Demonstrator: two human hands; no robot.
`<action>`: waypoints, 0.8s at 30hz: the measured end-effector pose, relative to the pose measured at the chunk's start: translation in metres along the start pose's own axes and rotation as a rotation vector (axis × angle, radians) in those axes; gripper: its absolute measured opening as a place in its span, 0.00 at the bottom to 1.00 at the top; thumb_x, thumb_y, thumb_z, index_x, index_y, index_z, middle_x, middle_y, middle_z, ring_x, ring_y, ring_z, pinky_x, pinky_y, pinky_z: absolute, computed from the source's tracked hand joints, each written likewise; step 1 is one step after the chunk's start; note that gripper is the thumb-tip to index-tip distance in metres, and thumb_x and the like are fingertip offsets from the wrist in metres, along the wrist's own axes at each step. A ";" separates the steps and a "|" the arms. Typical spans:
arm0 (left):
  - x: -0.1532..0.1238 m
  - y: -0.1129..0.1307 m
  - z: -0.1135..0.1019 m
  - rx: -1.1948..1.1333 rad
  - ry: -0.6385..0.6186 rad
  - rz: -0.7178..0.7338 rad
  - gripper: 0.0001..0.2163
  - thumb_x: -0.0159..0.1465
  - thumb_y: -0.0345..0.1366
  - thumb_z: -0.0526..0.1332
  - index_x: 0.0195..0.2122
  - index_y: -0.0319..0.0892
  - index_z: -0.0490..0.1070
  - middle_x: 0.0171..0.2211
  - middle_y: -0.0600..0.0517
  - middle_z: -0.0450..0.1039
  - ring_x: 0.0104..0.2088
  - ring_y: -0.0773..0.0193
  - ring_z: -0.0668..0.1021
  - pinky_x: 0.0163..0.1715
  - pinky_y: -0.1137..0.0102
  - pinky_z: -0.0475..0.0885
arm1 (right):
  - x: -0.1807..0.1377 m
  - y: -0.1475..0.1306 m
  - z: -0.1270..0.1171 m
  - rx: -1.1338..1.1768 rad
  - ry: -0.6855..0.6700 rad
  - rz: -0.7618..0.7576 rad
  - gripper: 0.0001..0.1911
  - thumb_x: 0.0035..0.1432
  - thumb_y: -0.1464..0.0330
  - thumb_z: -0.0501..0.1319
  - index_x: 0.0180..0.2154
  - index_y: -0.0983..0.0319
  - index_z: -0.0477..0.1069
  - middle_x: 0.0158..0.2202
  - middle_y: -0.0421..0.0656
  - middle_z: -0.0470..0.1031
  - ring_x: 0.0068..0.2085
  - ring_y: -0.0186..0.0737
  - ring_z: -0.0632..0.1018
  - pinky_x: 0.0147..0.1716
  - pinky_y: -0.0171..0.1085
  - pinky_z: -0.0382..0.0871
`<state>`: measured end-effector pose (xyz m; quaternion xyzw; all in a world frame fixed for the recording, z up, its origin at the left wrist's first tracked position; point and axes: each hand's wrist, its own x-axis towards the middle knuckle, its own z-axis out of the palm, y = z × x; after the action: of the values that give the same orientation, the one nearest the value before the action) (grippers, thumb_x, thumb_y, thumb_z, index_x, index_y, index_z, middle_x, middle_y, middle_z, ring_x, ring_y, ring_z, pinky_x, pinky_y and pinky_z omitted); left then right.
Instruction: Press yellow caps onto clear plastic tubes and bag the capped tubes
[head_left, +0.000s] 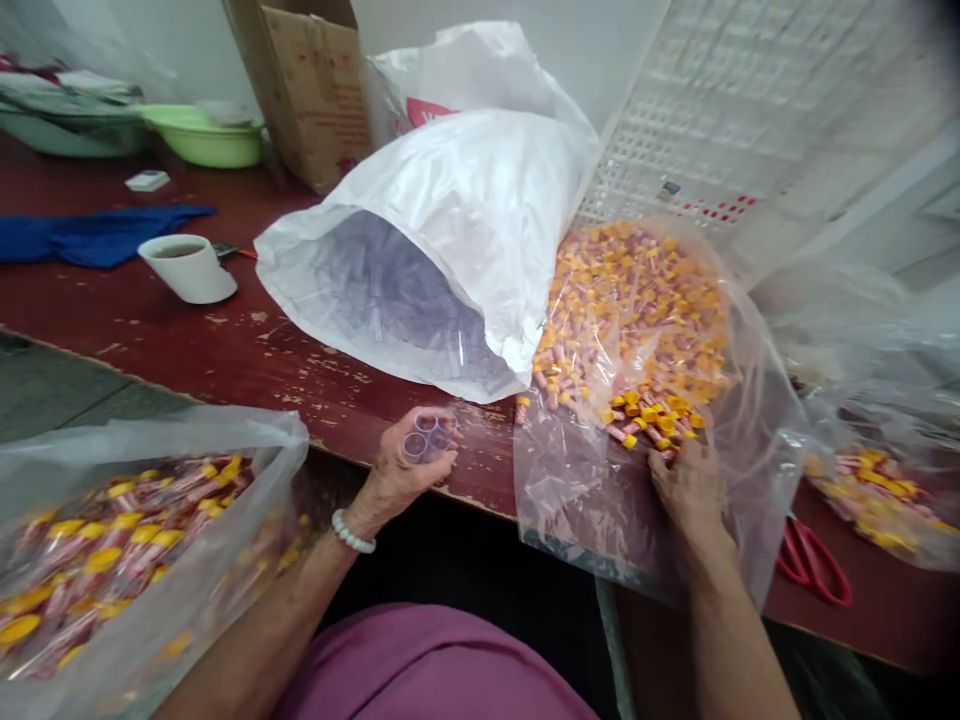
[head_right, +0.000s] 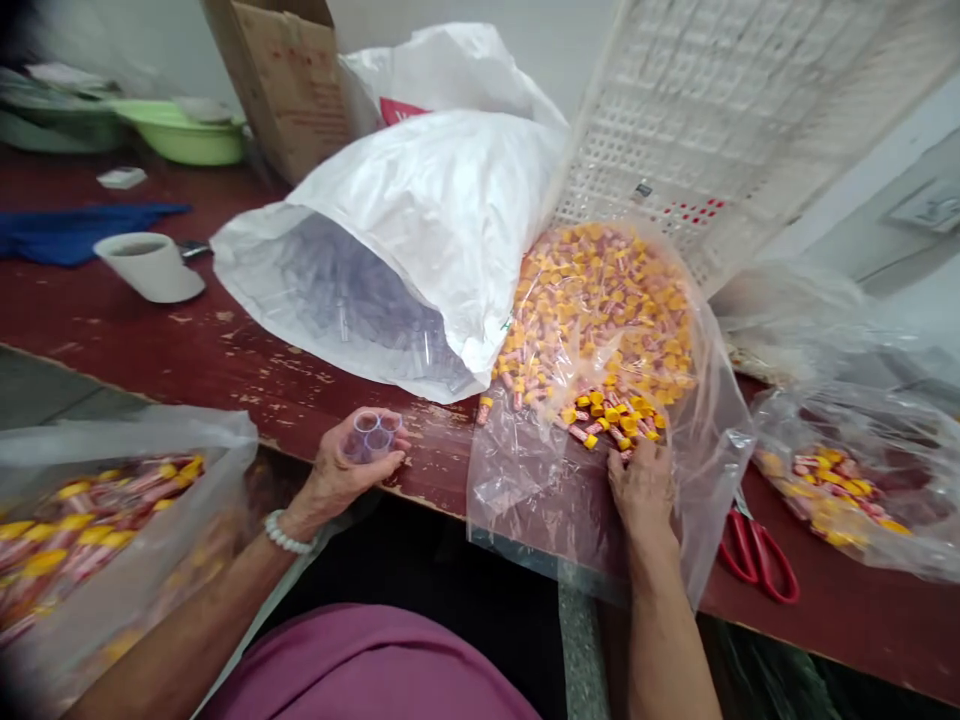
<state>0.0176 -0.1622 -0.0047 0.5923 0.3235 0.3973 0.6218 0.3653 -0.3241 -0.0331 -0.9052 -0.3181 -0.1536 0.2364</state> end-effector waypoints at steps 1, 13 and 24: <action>-0.001 0.003 0.004 -0.051 -0.011 -0.016 0.17 0.48 0.29 0.68 0.40 0.42 0.70 0.35 0.50 0.75 0.34 0.62 0.78 0.35 0.71 0.72 | -0.001 -0.003 -0.001 0.095 0.015 0.043 0.17 0.48 0.65 0.58 0.40 0.66 0.70 0.41 0.57 0.71 0.45 0.55 0.72 0.42 0.52 0.67; -0.013 0.015 0.034 0.080 -0.252 -0.005 0.16 0.48 0.25 0.65 0.39 0.39 0.73 0.34 0.50 0.74 0.34 0.64 0.74 0.35 0.73 0.68 | -0.086 -0.181 -0.046 1.164 -0.203 -0.210 0.10 0.54 0.68 0.64 0.39 0.58 0.69 0.36 0.41 0.72 0.37 0.36 0.76 0.37 0.38 0.73; -0.018 0.007 0.033 -0.372 -0.341 -0.315 0.13 0.46 0.24 0.65 0.34 0.38 0.72 0.32 0.51 0.74 0.31 0.64 0.74 0.33 0.70 0.70 | -0.092 -0.172 -0.058 0.667 -0.421 -0.842 0.41 0.48 0.61 0.66 0.60 0.59 0.52 0.54 0.50 0.65 0.57 0.51 0.63 0.55 0.52 0.61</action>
<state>0.0366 -0.1941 0.0039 0.4689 0.2238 0.2431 0.8191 0.1773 -0.2832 0.0333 -0.5883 -0.7223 0.0576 0.3590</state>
